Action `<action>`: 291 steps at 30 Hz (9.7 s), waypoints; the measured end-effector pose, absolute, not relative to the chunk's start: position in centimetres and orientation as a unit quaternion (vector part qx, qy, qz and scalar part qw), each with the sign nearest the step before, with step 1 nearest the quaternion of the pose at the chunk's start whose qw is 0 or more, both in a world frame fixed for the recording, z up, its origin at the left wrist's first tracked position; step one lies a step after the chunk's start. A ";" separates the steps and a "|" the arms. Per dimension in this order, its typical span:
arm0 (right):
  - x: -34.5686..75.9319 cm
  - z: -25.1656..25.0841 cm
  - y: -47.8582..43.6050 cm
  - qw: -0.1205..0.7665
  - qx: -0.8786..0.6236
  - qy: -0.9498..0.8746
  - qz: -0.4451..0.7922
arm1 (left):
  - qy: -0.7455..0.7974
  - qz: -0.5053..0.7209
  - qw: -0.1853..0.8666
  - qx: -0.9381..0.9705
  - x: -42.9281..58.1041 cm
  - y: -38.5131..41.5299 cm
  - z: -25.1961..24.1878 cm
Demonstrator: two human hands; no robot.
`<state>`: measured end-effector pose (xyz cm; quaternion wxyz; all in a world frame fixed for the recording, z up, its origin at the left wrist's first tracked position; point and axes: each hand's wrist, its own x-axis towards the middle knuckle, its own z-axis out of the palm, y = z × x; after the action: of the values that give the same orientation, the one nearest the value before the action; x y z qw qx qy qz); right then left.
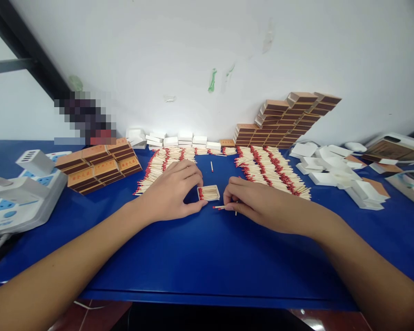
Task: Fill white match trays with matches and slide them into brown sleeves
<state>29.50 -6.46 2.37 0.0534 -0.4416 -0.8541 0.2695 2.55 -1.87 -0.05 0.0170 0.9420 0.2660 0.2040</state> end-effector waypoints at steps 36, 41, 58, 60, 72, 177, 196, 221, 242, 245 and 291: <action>28.9 2.6 -6.6 0.020 -0.582 -0.801 0.136 | 0.269 0.198 0.049 0.941 3.0 -2.4 0.1; 28.9 2.4 -7.0 -0.001 -0.562 -0.809 0.171 | 0.267 0.196 0.049 0.942 2.9 -2.3 0.0; 31.6 2.9 -4.1 0.153 -0.578 -0.802 0.002 | 0.260 0.201 0.039 0.944 3.1 -2.5 0.0; 32.4 3.0 -3.6 0.117 -0.599 -0.792 0.001 | 0.259 0.202 0.042 0.944 3.1 -2.6 -0.1; 31.6 1.1 -3.3 0.049 -0.571 -0.816 0.081 | 0.254 0.208 0.037 0.944 3.1 -2.7 -0.1; 28.1 0.3 -1.6 0.213 -0.461 -0.856 0.090 | 0.250 0.212 0.049 0.944 3.0 -2.6 -0.3; 27.2 2.1 -3.4 0.130 -0.430 -0.871 0.198 | 0.265 0.201 0.043 0.942 2.6 -2.5 -0.5; 27.3 0.8 -5.0 0.153 -0.443 -0.870 0.153 | 0.262 0.198 0.035 0.944 2.7 -2.5 -0.6; 26.4 0.2 -5.2 0.187 -0.455 -0.868 0.063 | 0.259 0.197 0.039 0.945 2.9 -2.7 -0.4; 26.3 0.3 -5.3 0.187 -0.452 -0.870 0.071 | 0.259 0.197 0.038 0.945 2.9 -2.7 -0.4; 33.9 6.8 3.8 0.206 -0.591 -0.777 -0.060 | 0.289 0.242 0.093 0.921 2.5 -2.5 -0.8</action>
<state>33.89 3.82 6.82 0.2055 -0.5914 -0.7775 -0.0598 2.50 -2.46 -0.80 0.0927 0.9215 0.2891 0.2423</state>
